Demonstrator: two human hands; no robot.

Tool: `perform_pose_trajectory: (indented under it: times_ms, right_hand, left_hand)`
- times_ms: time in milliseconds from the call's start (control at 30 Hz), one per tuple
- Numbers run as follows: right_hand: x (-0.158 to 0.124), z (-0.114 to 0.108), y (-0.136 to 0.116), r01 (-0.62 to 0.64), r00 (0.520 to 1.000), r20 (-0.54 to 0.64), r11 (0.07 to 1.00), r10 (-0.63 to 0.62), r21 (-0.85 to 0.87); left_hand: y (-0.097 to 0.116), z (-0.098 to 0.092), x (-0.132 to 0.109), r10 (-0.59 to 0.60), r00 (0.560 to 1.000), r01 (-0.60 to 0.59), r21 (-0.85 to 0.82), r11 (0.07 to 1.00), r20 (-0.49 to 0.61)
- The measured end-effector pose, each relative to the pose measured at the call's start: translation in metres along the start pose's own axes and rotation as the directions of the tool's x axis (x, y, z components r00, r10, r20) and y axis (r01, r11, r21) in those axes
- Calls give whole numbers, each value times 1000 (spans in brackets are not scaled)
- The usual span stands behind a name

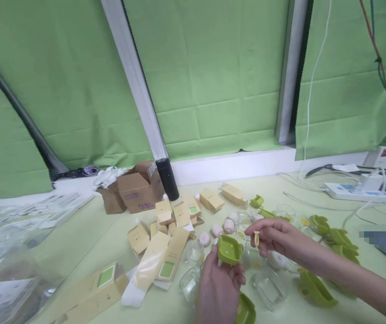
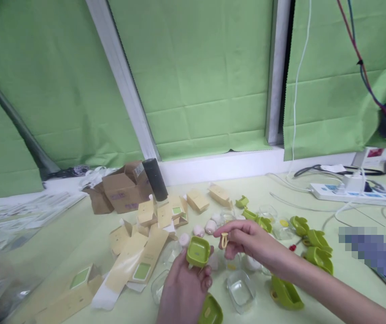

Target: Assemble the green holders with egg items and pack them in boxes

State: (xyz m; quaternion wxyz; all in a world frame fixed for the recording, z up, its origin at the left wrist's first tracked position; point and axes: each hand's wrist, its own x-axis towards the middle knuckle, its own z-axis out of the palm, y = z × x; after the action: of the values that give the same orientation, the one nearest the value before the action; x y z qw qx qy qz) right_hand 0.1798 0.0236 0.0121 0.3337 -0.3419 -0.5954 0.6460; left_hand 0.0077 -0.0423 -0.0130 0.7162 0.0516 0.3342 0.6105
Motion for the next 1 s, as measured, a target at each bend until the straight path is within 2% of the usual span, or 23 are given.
perform_pose_trajectory:
  times_ms: [100,200,367,467,567,667,733,833,900,1000]
  right_hand:
    - [0,7,-6,15,1000,9,999,-15,33]
    - [-1,10,-9,36,998,-54,998,-39,-51]
    - [-3,9,-8,2,986,-166,996,-17,-90]
    - [-2,10,-3,-23,987,-160,999,18,-30]
    - [0,14,3,52,988,-145,999,-52,-3]
    - [-2,17,4,117,988,-93,992,-120,-40]
    - [-5,18,3,148,983,-87,978,-161,-145]
    - [-11,18,2,243,952,-65,871,-298,-426]
    - [-14,18,3,309,930,26,745,-366,-591]
    - [-17,18,5,395,883,142,546,-447,-739]
  left_hand:
    - [0,-4,2,54,998,-53,-60,997,29]
    - [-1,-9,5,93,992,-82,-123,989,88]
    - [-1,-19,12,-5,997,3,23,1000,82]
    - [-3,-23,16,-22,994,14,84,996,103]
    - [-5,-23,15,49,983,-64,78,995,175]
    - [-7,-19,10,84,981,-98,75,992,176]
    - [-9,-17,7,90,982,-107,95,990,168]
    - [-12,-15,6,110,974,-133,106,985,199]
    - [-15,-16,6,108,968,-142,141,980,225]
    - [-19,-18,7,85,970,-135,212,968,229]
